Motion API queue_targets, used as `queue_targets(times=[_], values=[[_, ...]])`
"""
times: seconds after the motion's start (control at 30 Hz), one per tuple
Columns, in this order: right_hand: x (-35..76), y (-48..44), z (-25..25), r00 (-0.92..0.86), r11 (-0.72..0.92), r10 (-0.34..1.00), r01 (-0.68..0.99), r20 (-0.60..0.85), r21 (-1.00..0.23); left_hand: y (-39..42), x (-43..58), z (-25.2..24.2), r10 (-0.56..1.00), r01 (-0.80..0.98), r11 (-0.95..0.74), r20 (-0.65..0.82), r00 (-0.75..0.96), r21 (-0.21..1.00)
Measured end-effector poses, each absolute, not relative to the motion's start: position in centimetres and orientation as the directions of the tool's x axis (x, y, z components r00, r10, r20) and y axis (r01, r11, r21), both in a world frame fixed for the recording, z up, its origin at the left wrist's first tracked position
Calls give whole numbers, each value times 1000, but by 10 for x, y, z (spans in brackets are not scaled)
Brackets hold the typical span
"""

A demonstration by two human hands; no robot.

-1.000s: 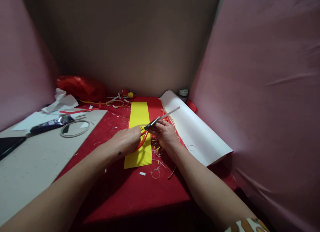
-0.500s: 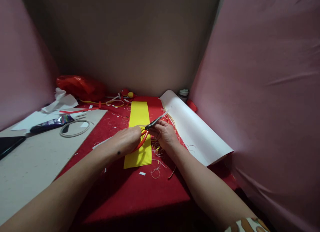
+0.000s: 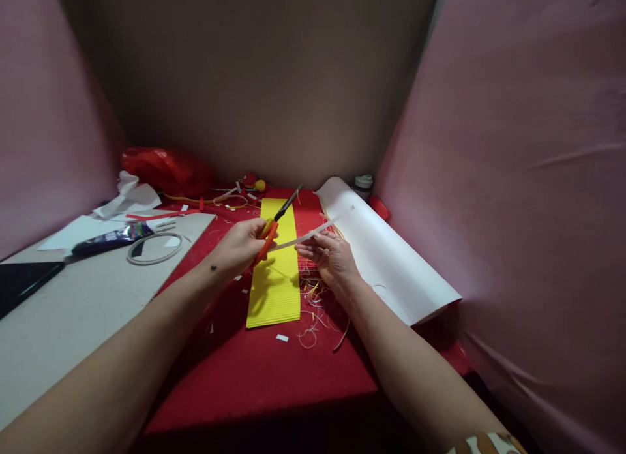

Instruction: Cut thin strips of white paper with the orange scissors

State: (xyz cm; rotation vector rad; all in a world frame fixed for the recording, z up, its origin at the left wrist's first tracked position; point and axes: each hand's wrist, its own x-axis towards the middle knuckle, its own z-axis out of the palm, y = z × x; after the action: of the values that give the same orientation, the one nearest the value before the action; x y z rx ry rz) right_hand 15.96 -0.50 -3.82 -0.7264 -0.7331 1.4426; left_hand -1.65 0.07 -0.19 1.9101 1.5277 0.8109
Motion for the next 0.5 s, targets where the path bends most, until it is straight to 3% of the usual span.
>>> queue_targets(times=[0.1,0.5], values=[[161,-5,-37,3,12,1000,-591,13,-807,0,-11,-3,975,442,-92,-9,222,892],[171,2,-36,94,113,993,-594,71,-797,7,-17,-6,989,292,-25,-19,149,956]])
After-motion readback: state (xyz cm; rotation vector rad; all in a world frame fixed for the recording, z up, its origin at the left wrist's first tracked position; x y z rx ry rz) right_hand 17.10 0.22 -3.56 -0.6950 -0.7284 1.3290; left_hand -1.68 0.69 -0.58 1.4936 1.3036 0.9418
